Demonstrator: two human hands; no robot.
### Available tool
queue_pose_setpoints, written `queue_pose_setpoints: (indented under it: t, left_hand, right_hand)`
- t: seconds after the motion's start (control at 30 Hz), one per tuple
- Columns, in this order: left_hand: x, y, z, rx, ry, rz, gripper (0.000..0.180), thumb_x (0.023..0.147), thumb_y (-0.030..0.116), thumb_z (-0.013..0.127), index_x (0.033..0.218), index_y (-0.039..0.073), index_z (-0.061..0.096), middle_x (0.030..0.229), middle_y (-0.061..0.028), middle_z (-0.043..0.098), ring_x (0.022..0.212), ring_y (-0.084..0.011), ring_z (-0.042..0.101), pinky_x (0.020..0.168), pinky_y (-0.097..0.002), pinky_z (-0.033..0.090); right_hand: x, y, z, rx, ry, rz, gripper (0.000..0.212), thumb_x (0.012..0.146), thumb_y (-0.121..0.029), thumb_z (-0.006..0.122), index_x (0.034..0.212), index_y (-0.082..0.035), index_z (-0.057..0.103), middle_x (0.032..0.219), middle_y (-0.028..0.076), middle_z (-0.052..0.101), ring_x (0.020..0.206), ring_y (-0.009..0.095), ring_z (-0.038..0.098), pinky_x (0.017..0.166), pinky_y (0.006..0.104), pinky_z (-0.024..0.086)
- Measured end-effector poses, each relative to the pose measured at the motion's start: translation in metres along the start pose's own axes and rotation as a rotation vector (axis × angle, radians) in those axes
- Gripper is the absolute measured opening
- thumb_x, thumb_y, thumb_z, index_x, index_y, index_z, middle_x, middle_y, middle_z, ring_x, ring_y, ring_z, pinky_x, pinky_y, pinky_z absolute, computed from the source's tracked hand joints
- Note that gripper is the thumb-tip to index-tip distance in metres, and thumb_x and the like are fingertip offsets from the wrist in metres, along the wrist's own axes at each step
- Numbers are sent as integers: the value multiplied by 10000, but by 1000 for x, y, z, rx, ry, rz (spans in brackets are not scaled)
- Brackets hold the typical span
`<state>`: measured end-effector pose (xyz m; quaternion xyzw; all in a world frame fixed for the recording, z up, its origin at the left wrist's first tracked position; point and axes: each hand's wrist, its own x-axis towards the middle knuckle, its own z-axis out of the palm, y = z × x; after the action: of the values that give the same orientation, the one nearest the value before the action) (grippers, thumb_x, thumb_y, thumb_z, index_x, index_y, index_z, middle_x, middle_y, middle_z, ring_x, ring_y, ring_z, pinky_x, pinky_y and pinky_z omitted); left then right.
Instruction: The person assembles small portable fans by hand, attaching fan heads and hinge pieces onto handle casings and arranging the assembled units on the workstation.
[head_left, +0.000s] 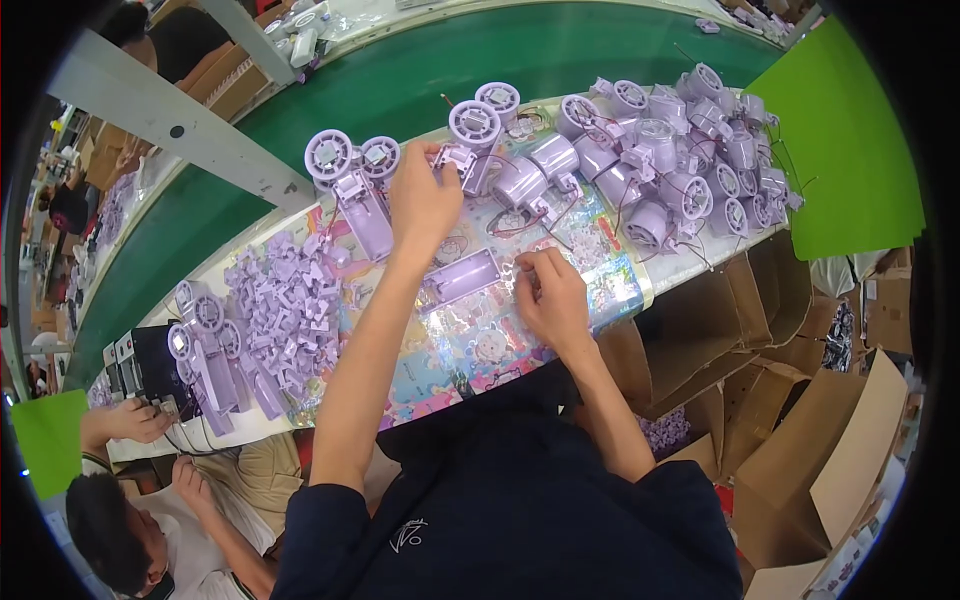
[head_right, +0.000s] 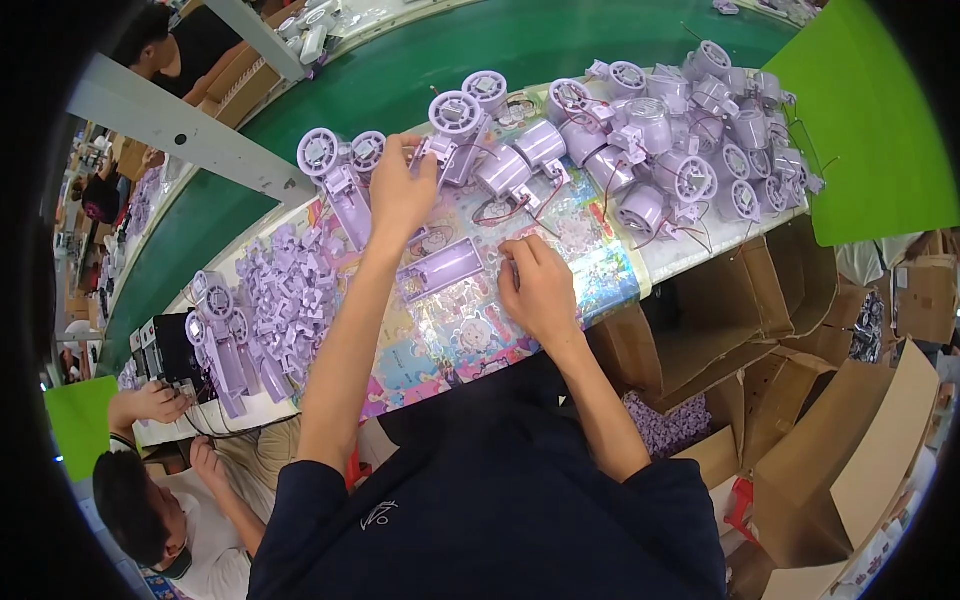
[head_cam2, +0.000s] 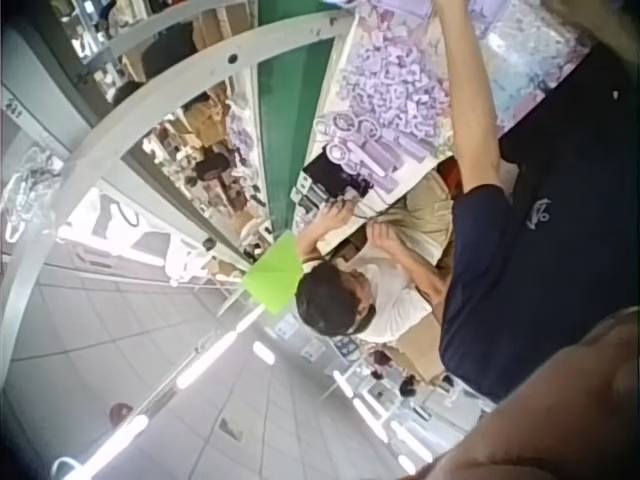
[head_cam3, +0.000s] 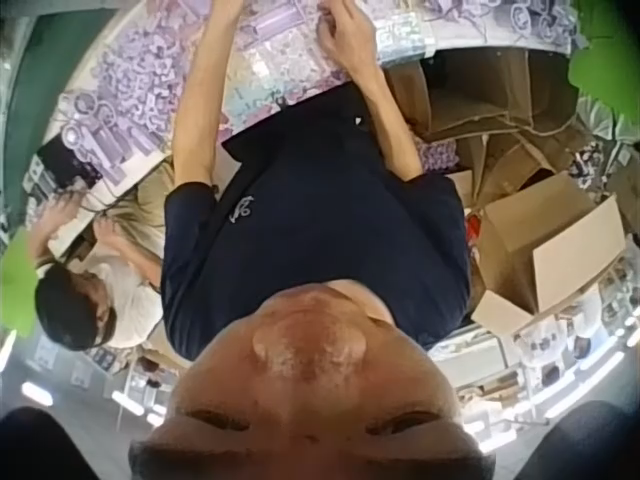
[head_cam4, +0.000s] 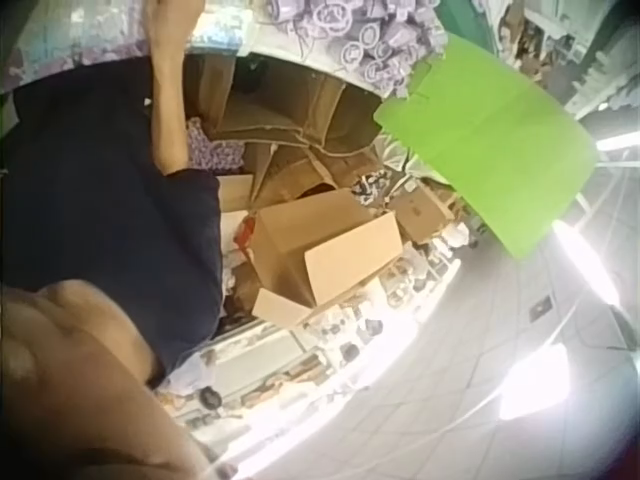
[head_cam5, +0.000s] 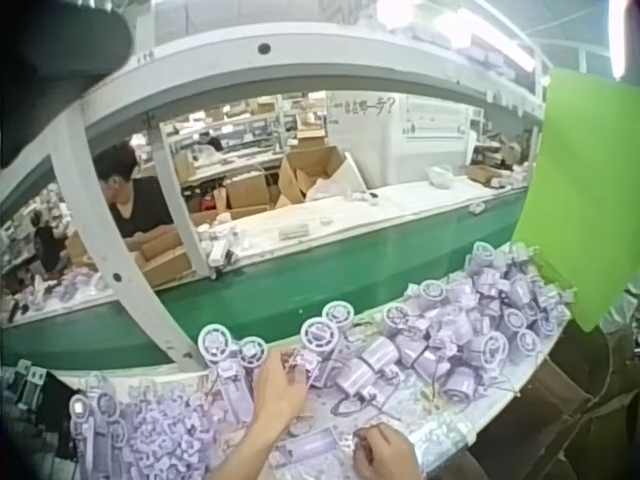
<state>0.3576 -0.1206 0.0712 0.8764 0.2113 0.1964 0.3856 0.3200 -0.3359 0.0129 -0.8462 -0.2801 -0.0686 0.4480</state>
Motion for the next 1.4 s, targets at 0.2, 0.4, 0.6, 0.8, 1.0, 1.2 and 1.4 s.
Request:
queue_pose_setpoints:
  t: [0.2, 0.4, 0.6, 0.8, 1.0, 1.2, 1.4]
  left_hand:
    - [-14, 2, -4, -30, 69, 129, 480, 909, 77, 667, 1348, -30, 508, 1300, -270, 602, 1209, -436, 592, 1030, -490, 468]
    - [-65, 28, -43, 28, 20, 435, 608, 834, 48, 720, 1392, -27, 490, 1315, -270, 572, 1228, -471, 542, 1055, -512, 440]
    - [-126, 9, -51, 209, -164, 528, 703, 780, 95, 783, 1423, 17, 508, 1370, -246, 557, 1264, -418, 545, 1074, -507, 427]
    - [-145, -12, -26, 447, -169, 608, 533, 863, 52, 598, 1395, 32, 575, 1373, -235, 565, 1308, -375, 533, 1153, -488, 401]
    - [-153, -16, -44, 303, -292, 662, 347, 835, 61, 618, 1174, 30, 687, 1201, -126, 650, 1301, -316, 556, 1164, -490, 398]
    - [-168, -26, -66, 112, -242, 663, 292, 738, -16, 661, 1017, 36, 729, 1119, -119, 666, 1280, -353, 571, 1150, -528, 398]
    - [-172, -16, -55, 157, 87, 248, 590, 811, 188, 788, 1342, 27, 586, 1159, -202, 598, 1129, -406, 565, 977, -493, 454]
  right_hand:
    - [-5, -2, -1, 31, 0, 58, 204, 824, 7, 695, 1023, -27, 664, 936, 127, 637, 817, 330, 654, 723, 428, 520]
    - [6, -2, -17, -39, 227, -121, 289, 814, 20, 724, 1096, -20, 674, 1085, 153, 658, 1002, 359, 611, 860, 443, 499]
    - [82, -16, -36, -331, 140, -342, 478, 828, -75, 746, 1291, -36, 634, 1308, 169, 623, 1229, 366, 561, 1021, 466, 472]
    - [90, -3, -10, -530, -50, -410, 641, 754, -122, 774, 1363, -37, 591, 1358, 231, 558, 1305, 396, 505, 1074, 475, 465]
    - [69, -34, -33, -577, -275, -200, 560, 882, -211, 760, 1340, 49, 572, 1213, 218, 568, 1129, 396, 589, 932, 459, 511]
    - [62, -41, -68, -492, -538, -135, 472, 918, -134, 648, 1360, 14, 575, 1221, 236, 590, 1132, 411, 601, 949, 466, 525]
    - [52, -34, -70, -344, -542, -271, 747, 770, 18, 620, 1497, -111, 501, 1425, 200, 544, 1321, 433, 498, 1075, 480, 457]
